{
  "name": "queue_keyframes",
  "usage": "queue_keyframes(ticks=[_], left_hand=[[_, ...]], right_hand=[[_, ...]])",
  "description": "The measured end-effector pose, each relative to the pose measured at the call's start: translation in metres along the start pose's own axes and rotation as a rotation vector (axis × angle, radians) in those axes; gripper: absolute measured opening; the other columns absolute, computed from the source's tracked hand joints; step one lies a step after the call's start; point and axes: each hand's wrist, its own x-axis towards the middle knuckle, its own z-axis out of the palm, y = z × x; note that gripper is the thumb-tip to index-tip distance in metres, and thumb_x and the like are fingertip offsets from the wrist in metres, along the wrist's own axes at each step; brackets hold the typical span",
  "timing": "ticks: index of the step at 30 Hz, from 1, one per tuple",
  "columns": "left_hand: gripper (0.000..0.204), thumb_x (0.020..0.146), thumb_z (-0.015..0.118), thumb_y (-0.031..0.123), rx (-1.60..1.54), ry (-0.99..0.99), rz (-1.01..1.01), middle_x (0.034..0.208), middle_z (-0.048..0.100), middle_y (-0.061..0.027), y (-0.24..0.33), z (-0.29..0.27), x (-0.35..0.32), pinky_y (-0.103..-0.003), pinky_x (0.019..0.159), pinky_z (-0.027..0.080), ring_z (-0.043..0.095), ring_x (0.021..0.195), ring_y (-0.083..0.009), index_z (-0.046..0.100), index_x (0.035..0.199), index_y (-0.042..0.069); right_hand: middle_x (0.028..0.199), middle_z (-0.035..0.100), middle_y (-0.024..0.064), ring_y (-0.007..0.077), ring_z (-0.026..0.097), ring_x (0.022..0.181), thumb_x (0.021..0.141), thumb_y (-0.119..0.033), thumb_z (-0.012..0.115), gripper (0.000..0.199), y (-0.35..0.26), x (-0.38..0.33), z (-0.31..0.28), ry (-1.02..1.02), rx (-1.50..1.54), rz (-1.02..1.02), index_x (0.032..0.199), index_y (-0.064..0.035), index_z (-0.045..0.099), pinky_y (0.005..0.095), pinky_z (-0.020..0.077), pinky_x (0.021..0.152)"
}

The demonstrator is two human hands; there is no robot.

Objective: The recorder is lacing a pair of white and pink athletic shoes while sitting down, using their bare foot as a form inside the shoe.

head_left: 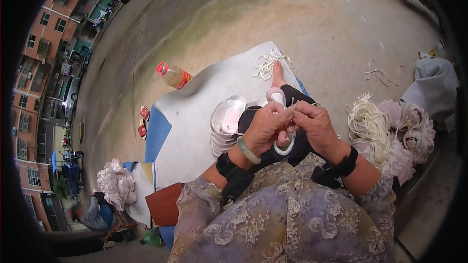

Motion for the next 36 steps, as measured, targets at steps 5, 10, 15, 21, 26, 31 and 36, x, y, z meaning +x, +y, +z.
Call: queue_keyframes(ticks=[5,10,15,21,26,31,36], left_hand=[[0.03,0.083,0.063,0.027,0.061,0.094,0.007,0.064,0.057,-0.0074,-0.011,-0.003,0.008,-0.017,0.036,0.036,0.049,0.039,-0.0084,0.044,0.086,0.004],[0.057,0.072,0.073,0.035,0.919,0.182,0.455,0.084,0.057,-0.0052,-0.022,-0.018,0.014,-0.016,0.052,0.041,0.053,0.062,-0.0059,0.045,0.11,0.003],[0.068,0.071,0.076,0.021,0.439,-0.147,0.309,0.096,0.055,-0.0022,-0.018,-0.009,0.024,-0.02,0.065,0.044,0.054,0.078,-0.0079,0.038,0.125,0.005],[0.018,0.086,0.059,0.018,0.4,-0.387,-0.045,0.067,0.047,0.0052,-0.037,-0.039,0.025,-0.016,0.047,0.036,0.045,0.053,-0.0014,0.052,0.096,0.005],[0.021,0.089,0.053,0.025,0.519,-0.373,-0.183,0.062,0.044,0.0052,-0.057,-0.072,0.018,-0.017,0.043,0.034,0.042,0.048,-0.0025,0.054,0.082,0.005],[0.023,0.089,0.053,0.022,0.629,-0.399,-0.069,0.061,0.043,0.0048,-0.075,-0.077,0.031,-0.02,0.05,0.033,0.038,0.056,-0.0027,0.055,0.078,0.002],[0.027,0.089,0.052,0.02,0.656,-0.625,-0.109,0.06,0.042,0.0025,-0.075,-0.074,0.043,-0.024,0.054,0.034,0.037,0.06,-0.0061,0.05,0.07,0.0]], right_hand=[[0.067,0.053,-0.0025,0.0036,0.046,0.06,0.088,-0.014,0.055,0.014,0.009,0.001,0.001,0.134,0.101,0.066,0.087,-0.0014,0.061,0.0177,0.0351,0.054],[0.07,0.053,-0.0025,0.0055,0.044,0.061,0.087,-0.011,0.055,0.012,0.011,0.005,-0.01,0.131,-0.246,-0.121,0.086,-0.0002,0.061,0.0193,0.0355,0.056],[0.078,0.051,0.0017,0.0106,0.048,0.072,0.085,-0.006,0.056,0.008,-0.016,0.004,-0.011,0.055,-0.539,-0.368,0.085,0.0008,0.059,0.0219,0.0383,0.063],[0.086,0.056,0.0046,0.0146,0.055,0.081,0.091,-0.014,0.047,0.012,-0.037,0.014,-0.075,0.332,0.252,-0.123,0.092,-0.0051,0.055,0.0337,0.0472,0.079],[0.066,0.041,-0.0028,0.0088,0.044,0.058,0.091,-0.013,0.044,0.008,-0.019,0.006,-0.224,0.389,0.504,-0.093,0.093,-0.0068,0.048,0.0267,0.0438,0.061],[0.057,0.035,-0.0057,0.0051,0.032,0.044,0.089,-0.012,0.046,0.008,0.03,0.023,-0.259,0.618,0.382,0.146,0.081,-0.0112,0.045,0.0211,0.0291,0.041],[0.055,0.038,-0.0057,0.0055,0.032,0.042,0.081,-0.022,0.058,0.018,0.074,0.073,-0.164,0.427,-0.115,0.484,0.071,-0.0126,0.045,0.0222,0.0266,0.037]])
